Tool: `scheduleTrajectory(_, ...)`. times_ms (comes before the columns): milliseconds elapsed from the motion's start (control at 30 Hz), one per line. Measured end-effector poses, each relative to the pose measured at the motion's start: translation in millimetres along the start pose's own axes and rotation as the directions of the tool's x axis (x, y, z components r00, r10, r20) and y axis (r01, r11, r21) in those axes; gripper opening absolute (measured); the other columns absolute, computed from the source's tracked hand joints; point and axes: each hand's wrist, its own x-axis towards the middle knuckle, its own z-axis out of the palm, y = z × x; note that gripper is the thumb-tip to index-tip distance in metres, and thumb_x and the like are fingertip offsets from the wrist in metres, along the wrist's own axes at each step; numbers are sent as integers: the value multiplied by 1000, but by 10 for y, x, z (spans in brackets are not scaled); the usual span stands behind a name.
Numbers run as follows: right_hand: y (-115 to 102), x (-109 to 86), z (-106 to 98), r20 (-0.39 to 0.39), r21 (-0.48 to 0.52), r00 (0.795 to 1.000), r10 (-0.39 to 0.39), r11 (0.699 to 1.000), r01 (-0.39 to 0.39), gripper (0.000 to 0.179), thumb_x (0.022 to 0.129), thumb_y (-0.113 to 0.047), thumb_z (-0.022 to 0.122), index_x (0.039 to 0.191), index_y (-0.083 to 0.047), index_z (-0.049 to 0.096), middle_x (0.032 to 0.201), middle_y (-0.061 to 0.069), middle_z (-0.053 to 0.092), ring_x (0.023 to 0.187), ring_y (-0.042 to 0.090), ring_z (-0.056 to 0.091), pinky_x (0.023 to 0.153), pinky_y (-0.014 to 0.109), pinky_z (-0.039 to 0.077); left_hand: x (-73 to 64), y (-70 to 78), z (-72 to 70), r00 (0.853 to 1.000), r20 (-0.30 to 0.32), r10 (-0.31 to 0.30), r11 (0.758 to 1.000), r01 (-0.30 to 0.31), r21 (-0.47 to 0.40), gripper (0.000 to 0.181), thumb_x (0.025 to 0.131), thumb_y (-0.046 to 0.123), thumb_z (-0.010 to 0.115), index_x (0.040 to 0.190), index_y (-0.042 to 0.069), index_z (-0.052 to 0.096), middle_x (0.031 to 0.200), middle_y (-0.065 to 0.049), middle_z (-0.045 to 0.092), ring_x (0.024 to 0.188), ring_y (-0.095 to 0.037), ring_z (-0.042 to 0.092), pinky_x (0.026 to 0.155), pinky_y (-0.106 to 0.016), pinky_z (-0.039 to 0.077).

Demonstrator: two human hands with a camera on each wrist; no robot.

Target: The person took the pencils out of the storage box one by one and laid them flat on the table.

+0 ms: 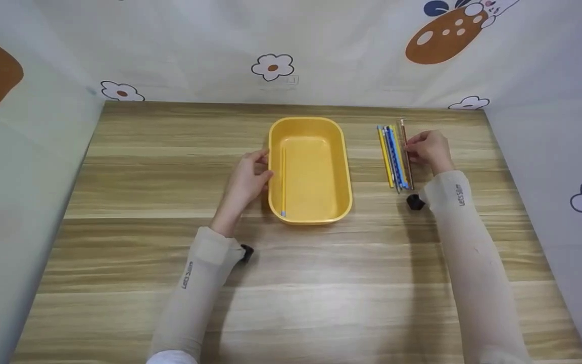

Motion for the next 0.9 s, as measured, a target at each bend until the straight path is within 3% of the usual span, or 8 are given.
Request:
scheduleTrajectory(433,-30,-12,75,4,-57,1000,-1,998,1,21,91,-7,69,107,7,65,75,-3,61,61,3,61,57,15,57,-6,-9,3,1000,-4,7,1000,-7,-12,57,96,2,60,151,6,42,133,-15,53,110,-27,64,76,-38,63)
scheduleTrajectory(667,-47,-32,103,6,-61,1000,5,998,-4,23,92,-6,67,111,7,66,80,-2,63,66,4,62,60,15,57,5,0,1,1000,-6,11,1000,-11,-6,57,96,2,59,151,5,42,133,-16,53,104,-25,64,72,-30,63)
scheduleTrajectory(900,-54,-43,110,8,-60,1000,-8,998,9,23,91,-3,66,111,9,65,79,-1,64,65,5,63,61,15,57,3,0,8,1000,-13,7,1000,-6,19,56,97,3,59,150,5,42,133,-15,54,109,-27,65,74,-29,62)
